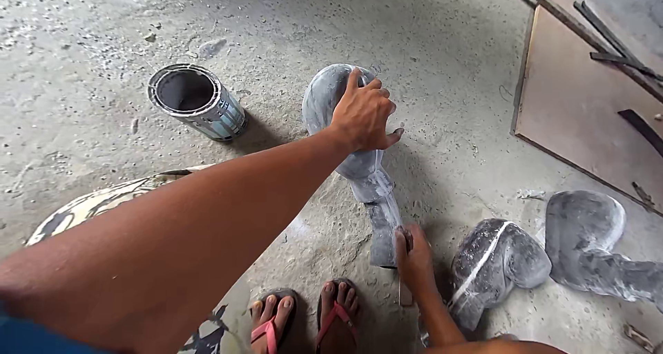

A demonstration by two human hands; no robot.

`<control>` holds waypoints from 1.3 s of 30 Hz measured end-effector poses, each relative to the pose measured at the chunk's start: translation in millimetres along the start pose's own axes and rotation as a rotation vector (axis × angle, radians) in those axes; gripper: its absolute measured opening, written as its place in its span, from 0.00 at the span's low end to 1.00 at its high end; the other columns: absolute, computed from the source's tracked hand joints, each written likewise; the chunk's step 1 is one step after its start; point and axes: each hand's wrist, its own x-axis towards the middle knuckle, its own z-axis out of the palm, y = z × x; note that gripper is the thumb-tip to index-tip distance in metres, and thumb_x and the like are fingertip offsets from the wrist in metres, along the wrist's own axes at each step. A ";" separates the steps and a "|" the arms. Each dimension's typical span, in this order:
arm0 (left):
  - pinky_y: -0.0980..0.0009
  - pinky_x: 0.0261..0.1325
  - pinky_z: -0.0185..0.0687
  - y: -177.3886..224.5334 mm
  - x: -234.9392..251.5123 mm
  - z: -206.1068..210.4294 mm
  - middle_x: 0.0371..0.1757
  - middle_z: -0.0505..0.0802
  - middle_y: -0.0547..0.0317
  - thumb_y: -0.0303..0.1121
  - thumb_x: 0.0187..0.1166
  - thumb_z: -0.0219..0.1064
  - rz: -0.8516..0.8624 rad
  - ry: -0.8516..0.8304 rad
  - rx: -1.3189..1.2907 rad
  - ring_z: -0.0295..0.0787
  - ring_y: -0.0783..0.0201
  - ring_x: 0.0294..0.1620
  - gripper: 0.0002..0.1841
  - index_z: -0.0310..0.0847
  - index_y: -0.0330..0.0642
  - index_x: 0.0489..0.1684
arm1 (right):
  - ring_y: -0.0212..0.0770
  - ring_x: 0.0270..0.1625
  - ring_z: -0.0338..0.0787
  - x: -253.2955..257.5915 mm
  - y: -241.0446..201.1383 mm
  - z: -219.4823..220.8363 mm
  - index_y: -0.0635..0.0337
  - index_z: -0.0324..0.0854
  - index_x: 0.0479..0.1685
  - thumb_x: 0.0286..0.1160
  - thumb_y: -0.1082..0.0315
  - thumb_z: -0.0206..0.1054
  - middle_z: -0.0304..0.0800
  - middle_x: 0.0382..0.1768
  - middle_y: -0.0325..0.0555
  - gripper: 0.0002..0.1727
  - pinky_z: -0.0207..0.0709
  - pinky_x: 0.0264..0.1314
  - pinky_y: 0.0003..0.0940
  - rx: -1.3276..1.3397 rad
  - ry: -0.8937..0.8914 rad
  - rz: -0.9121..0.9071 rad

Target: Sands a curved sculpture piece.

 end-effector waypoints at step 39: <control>0.36 0.83 0.54 4.1 12.7 2.7 0.39 0.91 0.58 0.77 0.67 0.55 -0.017 -0.006 0.014 0.87 0.52 0.57 0.36 0.87 0.51 0.26 | 0.36 0.46 0.91 60.2 3.7 17.0 0.50 0.90 0.56 0.86 0.54 0.58 0.91 0.47 0.40 0.17 0.89 0.50 0.42 0.082 0.063 -0.218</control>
